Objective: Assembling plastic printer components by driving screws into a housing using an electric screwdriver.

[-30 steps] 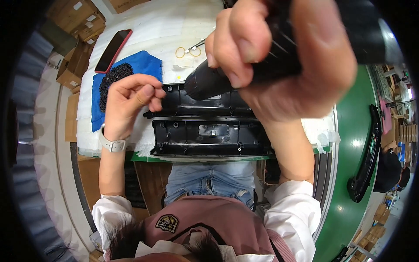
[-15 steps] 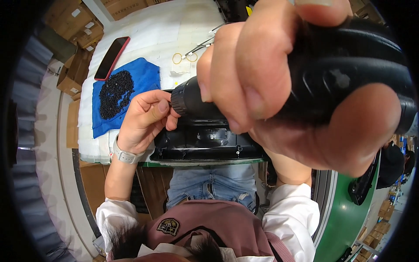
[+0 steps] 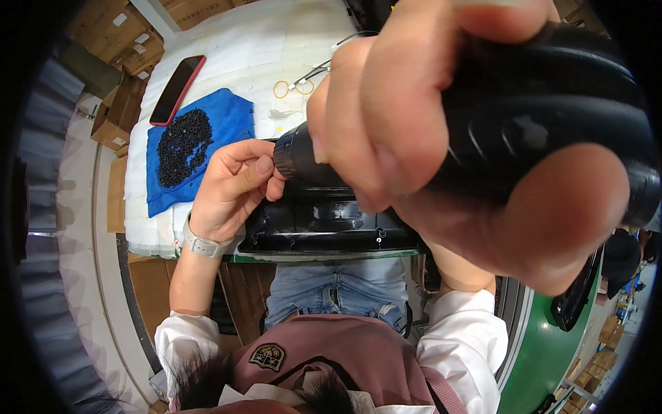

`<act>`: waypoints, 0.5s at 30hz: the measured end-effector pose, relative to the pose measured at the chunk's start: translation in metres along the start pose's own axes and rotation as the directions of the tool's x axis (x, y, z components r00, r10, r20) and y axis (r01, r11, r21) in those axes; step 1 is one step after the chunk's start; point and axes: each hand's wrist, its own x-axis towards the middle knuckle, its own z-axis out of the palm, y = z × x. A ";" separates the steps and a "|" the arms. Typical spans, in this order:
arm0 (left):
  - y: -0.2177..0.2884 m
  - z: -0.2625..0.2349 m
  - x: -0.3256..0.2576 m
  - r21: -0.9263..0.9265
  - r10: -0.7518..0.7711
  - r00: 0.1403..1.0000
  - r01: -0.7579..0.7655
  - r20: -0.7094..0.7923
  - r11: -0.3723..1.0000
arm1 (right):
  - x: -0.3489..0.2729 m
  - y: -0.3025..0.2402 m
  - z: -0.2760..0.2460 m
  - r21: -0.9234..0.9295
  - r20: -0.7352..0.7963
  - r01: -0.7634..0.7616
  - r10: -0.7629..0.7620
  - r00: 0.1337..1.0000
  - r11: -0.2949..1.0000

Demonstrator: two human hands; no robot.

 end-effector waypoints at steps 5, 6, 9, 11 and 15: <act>-0.003 -0.003 -0.001 -0.068 -0.001 1.000 0.001 0.003 0.998 | -0.003 -0.001 0.006 -0.038 -0.005 -0.023 0.023 1.000 0.999; -0.004 -0.003 0.000 -0.068 0.001 1.000 0.000 0.003 0.998 | -0.003 0.000 0.008 -0.046 -0.006 -0.028 0.028 1.000 0.999; -0.003 -0.003 0.000 -0.072 0.000 1.000 -0.002 -0.019 0.997 | -0.006 0.000 0.016 -0.071 -0.009 -0.042 0.042 0.999 0.997; -0.001 -0.003 0.001 -0.036 0.009 1.000 -0.010 -0.014 0.999 | -0.007 0.001 0.020 -0.090 -0.012 -0.051 0.050 0.999 0.995; 0.000 -0.005 -0.005 -0.007 0.042 0.998 -0.042 -0.047 0.999 | -0.002 0.003 0.012 -0.109 -0.014 -0.073 0.071 0.997 0.991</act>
